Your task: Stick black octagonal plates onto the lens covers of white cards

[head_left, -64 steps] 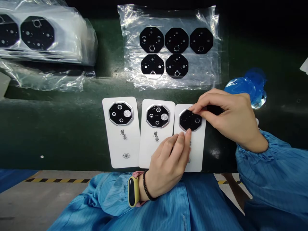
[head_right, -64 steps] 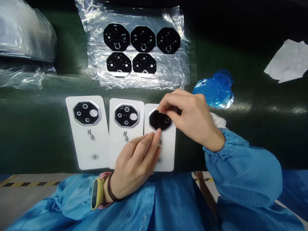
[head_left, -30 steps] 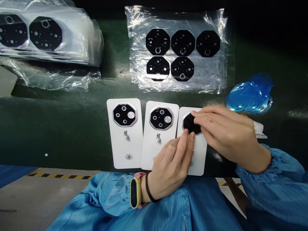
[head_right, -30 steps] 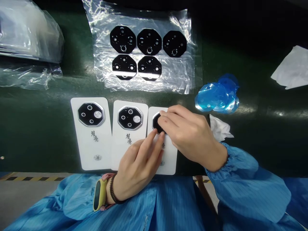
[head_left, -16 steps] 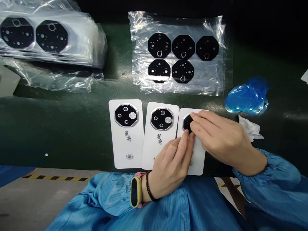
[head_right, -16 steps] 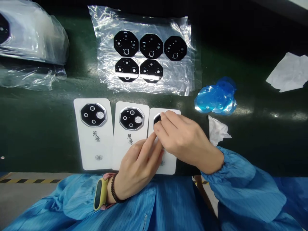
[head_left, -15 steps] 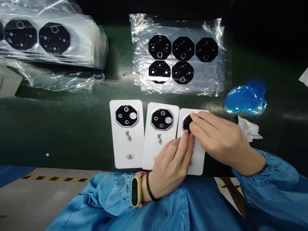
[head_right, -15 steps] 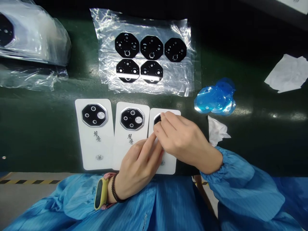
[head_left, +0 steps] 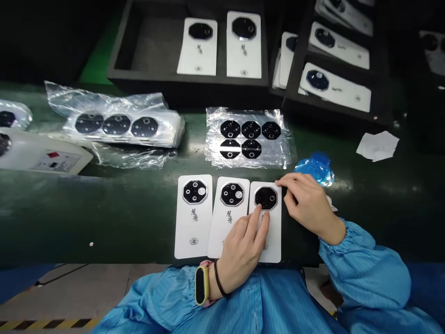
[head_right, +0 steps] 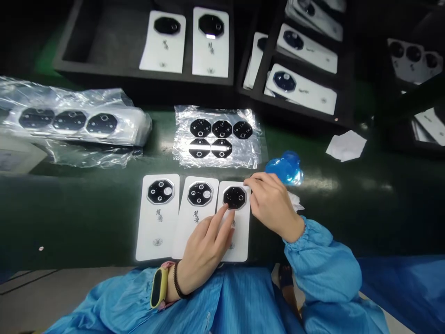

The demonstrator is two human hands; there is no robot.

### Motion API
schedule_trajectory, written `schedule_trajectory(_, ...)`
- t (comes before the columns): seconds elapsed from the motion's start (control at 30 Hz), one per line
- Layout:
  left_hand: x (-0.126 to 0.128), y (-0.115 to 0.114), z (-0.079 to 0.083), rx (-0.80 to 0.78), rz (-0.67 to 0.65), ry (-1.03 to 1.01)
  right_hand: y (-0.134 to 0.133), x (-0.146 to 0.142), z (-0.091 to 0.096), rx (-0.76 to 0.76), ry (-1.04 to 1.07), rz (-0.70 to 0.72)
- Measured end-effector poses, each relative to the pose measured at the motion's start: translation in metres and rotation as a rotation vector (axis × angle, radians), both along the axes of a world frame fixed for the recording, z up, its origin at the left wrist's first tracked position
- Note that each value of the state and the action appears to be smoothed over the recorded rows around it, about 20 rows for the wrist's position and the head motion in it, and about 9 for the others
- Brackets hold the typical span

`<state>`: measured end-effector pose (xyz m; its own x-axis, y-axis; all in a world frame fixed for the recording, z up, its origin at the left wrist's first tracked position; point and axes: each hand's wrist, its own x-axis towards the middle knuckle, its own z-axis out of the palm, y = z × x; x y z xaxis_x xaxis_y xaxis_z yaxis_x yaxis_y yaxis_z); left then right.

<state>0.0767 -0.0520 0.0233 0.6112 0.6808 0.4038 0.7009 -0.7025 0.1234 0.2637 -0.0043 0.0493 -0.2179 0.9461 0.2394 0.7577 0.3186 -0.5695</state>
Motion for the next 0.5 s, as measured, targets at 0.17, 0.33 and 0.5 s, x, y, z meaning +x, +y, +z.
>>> schedule_trajectory(0.17,0.002,0.000,0.003,0.061,0.019,-0.021,0.001,-0.004,0.010,-0.214,0.274,-0.045)
schedule_trajectory(0.33,0.006,-0.001,0.007,0.171,0.006,-0.159,0.008,0.006,0.022,-0.334,0.454,-0.062)
schedule_trajectory(0.5,-0.011,-0.001,0.019,0.030,-0.023,-0.438,0.007,0.030,0.047,-0.286,0.616,-0.162)
